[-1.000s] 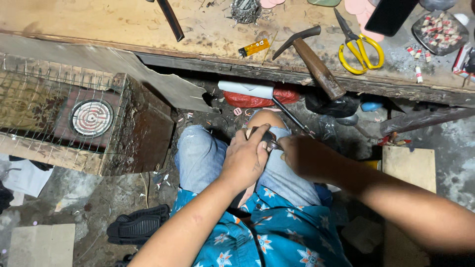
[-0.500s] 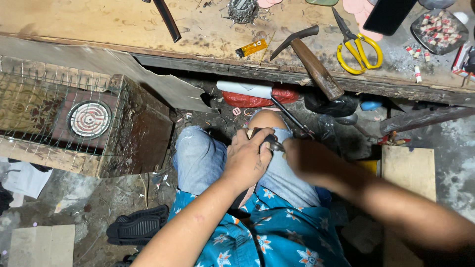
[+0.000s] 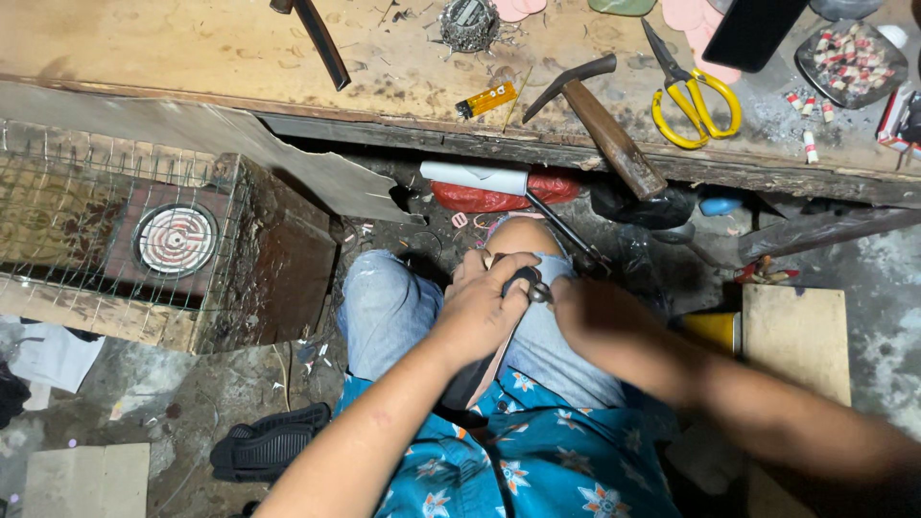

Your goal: The person sits on the floor holding a shoe upper over their lap and repeatedly hammers the edge of the upper to shape and secure it. They use pincers to grip and pull the material, pick up and set down the hammer, and turn the shoe to work different sections of the edge.

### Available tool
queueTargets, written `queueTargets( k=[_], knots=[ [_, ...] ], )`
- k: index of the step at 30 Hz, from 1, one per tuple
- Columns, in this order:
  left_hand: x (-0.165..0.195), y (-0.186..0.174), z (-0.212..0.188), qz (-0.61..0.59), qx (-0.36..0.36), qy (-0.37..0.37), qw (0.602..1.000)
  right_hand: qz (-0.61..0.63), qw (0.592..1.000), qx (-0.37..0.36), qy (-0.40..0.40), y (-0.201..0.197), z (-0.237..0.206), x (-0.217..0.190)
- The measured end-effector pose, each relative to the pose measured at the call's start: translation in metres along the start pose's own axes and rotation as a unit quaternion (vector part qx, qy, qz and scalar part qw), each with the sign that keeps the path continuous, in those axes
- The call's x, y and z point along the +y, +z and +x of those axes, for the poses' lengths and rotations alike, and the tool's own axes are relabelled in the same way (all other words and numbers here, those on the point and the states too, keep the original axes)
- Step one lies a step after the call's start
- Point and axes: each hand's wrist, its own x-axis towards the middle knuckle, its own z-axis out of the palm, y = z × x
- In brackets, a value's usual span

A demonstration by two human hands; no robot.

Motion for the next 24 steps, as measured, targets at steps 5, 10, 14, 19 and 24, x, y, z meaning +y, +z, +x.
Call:
queueTargets(
  k=[5,10,14,19,24],
  knots=[
    [-0.004,-0.021,0.011,-0.102,-0.033,0.106,0.989,0.076,0.996,0.038,0.012,-0.011,-0.005,-0.012],
    [0.022,-0.047,-0.025,-0.080,0.032,0.128,0.988,0.047,0.994,-0.093,-0.023,-0.046,-0.022,-0.021],
    [0.036,-0.065,-0.053,-0.076,0.076,0.136,0.985,-0.005,0.994,0.039,-0.099,-0.034,-0.049,-0.056],
    [0.040,-0.064,-0.074,-0.039,0.133,0.106,0.985,0.032,0.994,0.069,-0.074,-0.032,-0.053,-0.078],
    [0.040,-0.058,-0.085,0.012,0.179,0.128,0.975,0.070,0.984,-0.120,-0.112,-0.059,-0.041,-0.065]
  ],
)
